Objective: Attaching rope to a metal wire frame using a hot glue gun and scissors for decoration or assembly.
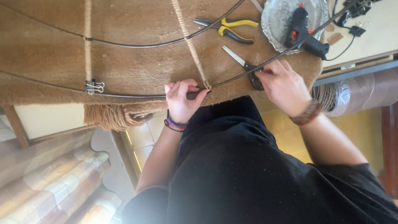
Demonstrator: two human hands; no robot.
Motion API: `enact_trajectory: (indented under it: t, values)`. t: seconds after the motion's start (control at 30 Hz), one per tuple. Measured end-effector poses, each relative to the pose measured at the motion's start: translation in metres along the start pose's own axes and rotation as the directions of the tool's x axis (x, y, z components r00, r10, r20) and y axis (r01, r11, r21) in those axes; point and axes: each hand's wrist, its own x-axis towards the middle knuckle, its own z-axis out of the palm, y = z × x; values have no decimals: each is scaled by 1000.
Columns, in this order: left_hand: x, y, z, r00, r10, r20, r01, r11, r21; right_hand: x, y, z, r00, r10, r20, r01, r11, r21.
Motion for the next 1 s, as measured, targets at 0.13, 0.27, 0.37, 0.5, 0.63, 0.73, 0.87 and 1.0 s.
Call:
enact_trajectory:
  t: [0.13,0.27,0.37,0.5,0.63,0.73,0.87,1.0]
  values:
    - [-8,-6,2,1000,20,24,-21,999,39,43,-6,-43,968,-232,100,228,972,50]
    - [-11,-7,3,998,39,51,-42,997,67,132,11,14,955,-137,262,210,937,-279]
    - [-11,-6,4,998,44,44,-47,996,70,153,25,70,907,-139,397,298,878,-373]
    - [-14,-10,7,997,77,23,-79,990,117,163,20,59,879,-261,398,439,767,-468]
    - [-13,-9,6,998,45,37,-48,994,97,162,12,8,804,-105,586,428,785,-447]
    - [-14,-10,5,998,47,41,-51,994,99,148,24,-34,804,-145,577,480,731,-485]
    - [-11,-7,3,996,69,58,-77,987,143,135,10,-83,782,-339,523,623,466,-629]
    - [-18,-16,8,988,148,32,-152,963,224,122,-4,-65,724,-371,582,657,629,-416]
